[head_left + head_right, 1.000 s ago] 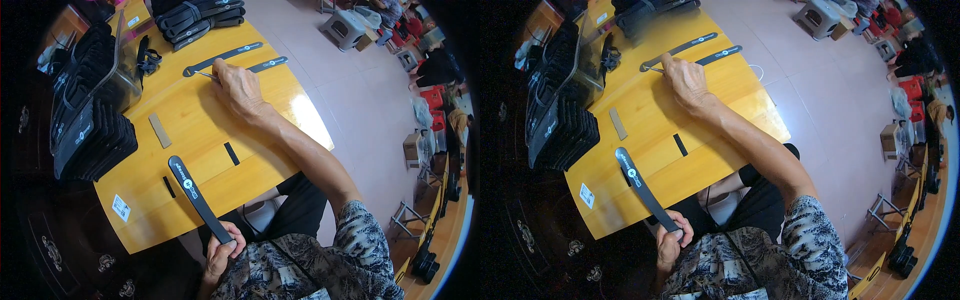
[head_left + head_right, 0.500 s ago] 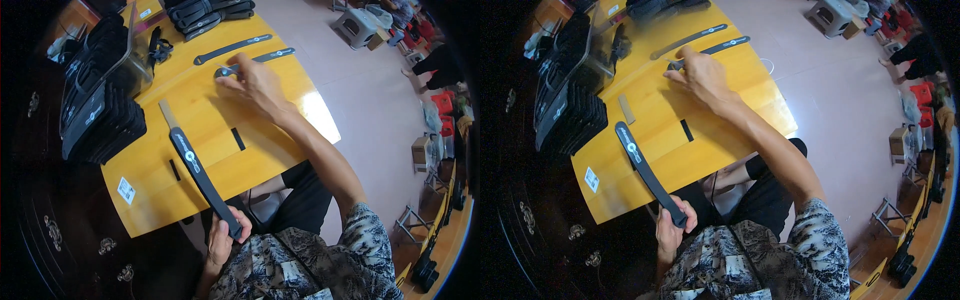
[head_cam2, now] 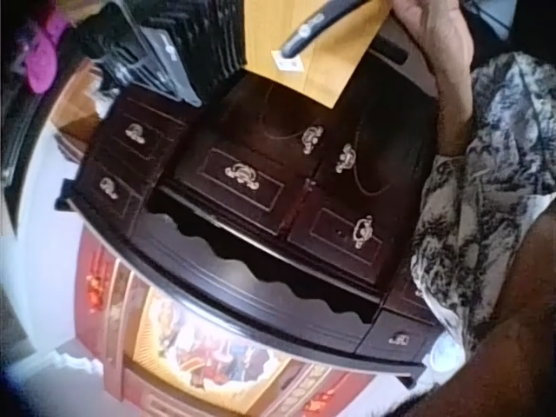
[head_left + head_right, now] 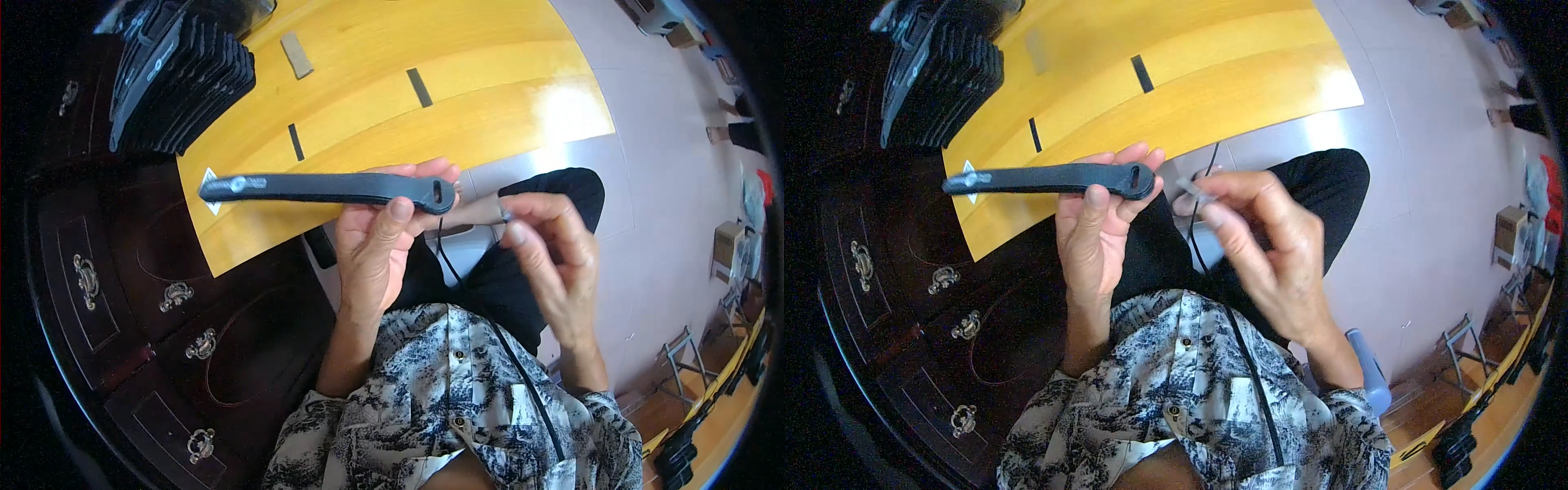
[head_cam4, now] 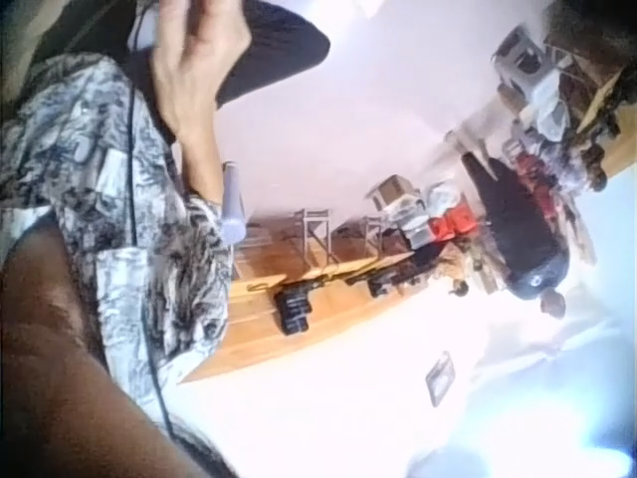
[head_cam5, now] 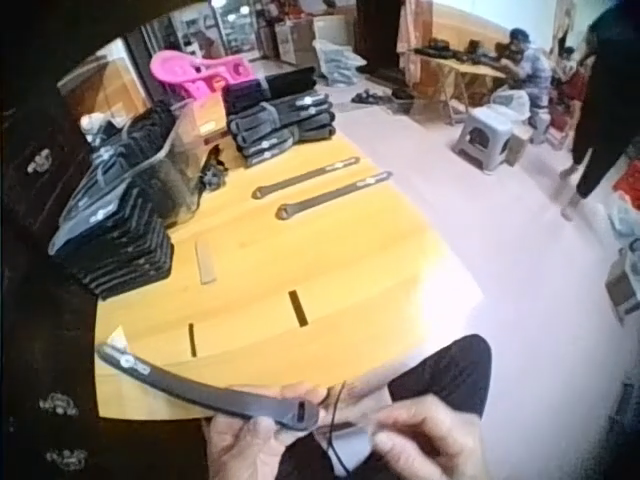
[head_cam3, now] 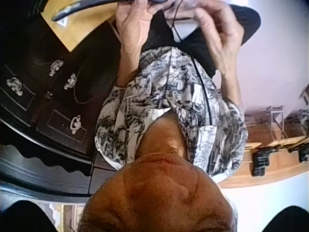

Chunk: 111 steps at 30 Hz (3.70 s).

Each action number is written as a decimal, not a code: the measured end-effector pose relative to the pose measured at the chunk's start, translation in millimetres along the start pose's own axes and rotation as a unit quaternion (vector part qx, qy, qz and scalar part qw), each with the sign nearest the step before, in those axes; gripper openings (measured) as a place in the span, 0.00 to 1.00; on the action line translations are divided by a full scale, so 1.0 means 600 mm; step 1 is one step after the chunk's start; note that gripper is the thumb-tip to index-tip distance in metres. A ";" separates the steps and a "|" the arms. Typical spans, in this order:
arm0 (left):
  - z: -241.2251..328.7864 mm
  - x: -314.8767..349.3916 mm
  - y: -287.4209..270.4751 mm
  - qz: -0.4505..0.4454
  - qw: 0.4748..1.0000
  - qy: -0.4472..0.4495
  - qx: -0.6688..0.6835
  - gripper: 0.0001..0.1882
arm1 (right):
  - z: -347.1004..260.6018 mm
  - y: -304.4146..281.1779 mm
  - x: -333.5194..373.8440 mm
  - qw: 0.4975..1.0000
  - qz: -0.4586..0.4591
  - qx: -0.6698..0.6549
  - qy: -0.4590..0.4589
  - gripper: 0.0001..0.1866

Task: The recorder is using a small metal pick to clean out holes and trim excess material from black velcro storage straps.

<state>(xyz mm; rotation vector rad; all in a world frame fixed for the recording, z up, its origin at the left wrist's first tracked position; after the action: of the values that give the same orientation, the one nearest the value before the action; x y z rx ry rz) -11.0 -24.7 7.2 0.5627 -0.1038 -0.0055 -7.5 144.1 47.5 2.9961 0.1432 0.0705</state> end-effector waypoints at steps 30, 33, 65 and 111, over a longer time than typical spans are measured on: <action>0.033 0.035 0.019 0.023 0.927 0.237 -0.291 0.17 | -0.005 0.047 0.017 0.987 -0.059 0.134 -0.068 0.09; 0.038 0.036 0.025 0.024 0.910 0.267 -0.315 0.17 | 0.002 0.048 0.018 0.991 -0.039 0.109 -0.065 0.09; 0.074 0.034 0.025 0.073 0.792 0.383 -0.470 0.17 | 0.058 0.084 0.006 0.962 -0.031 -0.227 0.149 0.11; 0.035 0.027 0.071 -0.002 0.788 0.318 -0.528 0.17 | 0.072 0.020 0.027 0.923 0.021 -0.289 0.252 0.09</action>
<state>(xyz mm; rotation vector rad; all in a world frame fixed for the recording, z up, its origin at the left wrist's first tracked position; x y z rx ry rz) 1.9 -0.5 49.4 -0.5893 0.5478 0.1176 12.1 128.1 7.2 2.3261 0.0893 0.7496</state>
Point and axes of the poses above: each hand's wrist, its own x-axis away from the middle knuckle, its own y-axis out of the palm, z = x × y, the point moved 8 cm from there along -x, towards the middle knuckle, and after that the axes turned 10 degrees about -x, right-handed, at the moved point
